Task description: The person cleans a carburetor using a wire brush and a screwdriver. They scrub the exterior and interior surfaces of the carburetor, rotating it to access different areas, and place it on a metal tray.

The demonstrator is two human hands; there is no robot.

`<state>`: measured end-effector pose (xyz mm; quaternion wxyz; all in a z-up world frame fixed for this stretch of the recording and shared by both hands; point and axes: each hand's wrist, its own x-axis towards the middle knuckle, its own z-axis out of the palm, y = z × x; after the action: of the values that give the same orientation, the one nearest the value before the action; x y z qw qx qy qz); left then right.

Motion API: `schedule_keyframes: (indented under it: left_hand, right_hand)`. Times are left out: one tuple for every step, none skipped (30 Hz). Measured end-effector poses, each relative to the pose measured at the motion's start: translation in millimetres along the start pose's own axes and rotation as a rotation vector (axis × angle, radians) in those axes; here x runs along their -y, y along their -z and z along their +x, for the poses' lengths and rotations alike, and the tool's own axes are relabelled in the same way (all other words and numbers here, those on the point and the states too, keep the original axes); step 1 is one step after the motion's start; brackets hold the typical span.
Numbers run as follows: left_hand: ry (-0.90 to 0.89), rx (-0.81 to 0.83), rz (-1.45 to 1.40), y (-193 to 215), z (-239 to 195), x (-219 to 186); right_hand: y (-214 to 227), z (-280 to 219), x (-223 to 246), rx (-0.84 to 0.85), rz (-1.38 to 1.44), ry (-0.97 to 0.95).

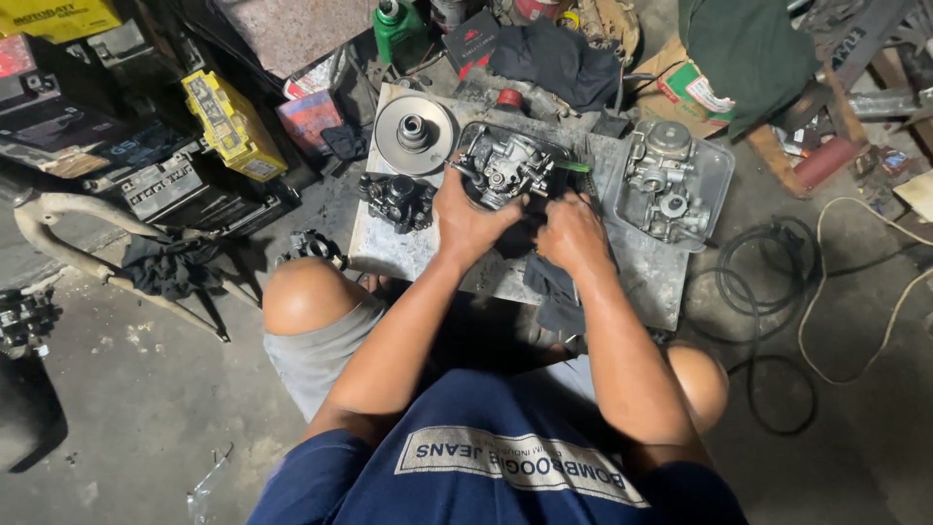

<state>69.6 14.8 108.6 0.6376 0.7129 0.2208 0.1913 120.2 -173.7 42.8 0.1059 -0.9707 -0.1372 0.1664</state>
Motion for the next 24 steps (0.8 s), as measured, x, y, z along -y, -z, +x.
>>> schedule_keyframes:
  left_hand:
    - [0.001,-0.002,0.002,0,2,-3]
    - [0.038,0.018,0.026,0,3,-6]
    - [0.076,0.039,0.05,-1,5,-10]
    - [0.077,0.039,0.051,1,7,-15]
    - [0.085,0.056,0.05,2,10,-20]
    - [0.094,0.073,0.049,2,13,-25]
    - [0.093,0.072,0.048,3,19,-25]
    - [0.13,0.111,0.074,4,25,-24]
    - [0.167,0.149,0.101,6,30,-23]
    - [0.166,0.147,0.101,8,35,-27]
    - [0.169,0.163,0.098,9,40,-31]
    - [0.172,0.179,0.095,11,44,-35]
    - [0.173,0.176,0.095,10,51,-34]
    - [0.168,0.2,0.07,10,57,-33]
    - [0.163,0.222,0.047,11,64,-32]
    - [0.163,0.217,0.049,11,69,-33]
    - [0.155,0.245,0.027,9,74,-33]
    - [0.147,0.273,0.005,6,79,-34]
    - [0.147,0.276,0.005,6,80,-33]
    - [0.147,0.296,-0.078,5,80,-32]
    - [0.148,0.315,-0.163,4,80,-30]
    - [0.15,0.318,-0.164,4,79,-28]
    - [0.179,0.319,-0.193,5,77,-26]
    - [0.208,0.32,-0.223,6,75,-23]
  right_hand:
    - [9,-1,5,0.001,0.001,0.002]
    - [17,-3,9,0.002,0.031,-0.021]
    - [26,-5,13,0.003,0.061,-0.046]
    - [36,-5,22,0.004,0.062,-0.045]
    - [48,-5,30,-0.029,0.085,-0.071]
    - [59,-5,38,-0.062,0.107,-0.096]
    - [59,2,34,-0.063,0.106,-0.095]
    - [59,8,29,-0.093,0.064,-0.043]
    - [58,14,26,-0.122,0.022,0.009]
    - [56,20,24,-0.123,0.023,0.011]
    - [53,25,22,-0.132,-0.037,0.027]
    - [50,30,20,-0.141,-0.097,0.042]
    - [48,33,19,-0.141,-0.098,0.045]
    - [45,36,17,-0.148,-0.148,0.046]
    - [43,39,17,-0.155,-0.197,0.048]
    - [38,43,17,-0.154,-0.197,0.053]
    - [34,46,14,-0.175,-0.225,0.063]
    - [30,49,10,-0.195,-0.253,0.072]
    - [23,56,7,-0.195,-0.253,0.069]
    - [17,64,3,-0.184,-0.298,0.066]
    - [10,70,-2,-0.171,-0.345,0.063]
    - [12,71,-1,-0.169,-0.346,0.059]
    - [13,72,0,-0.162,-0.402,0.051]
    - [14,72,1,-0.155,-0.458,0.043]
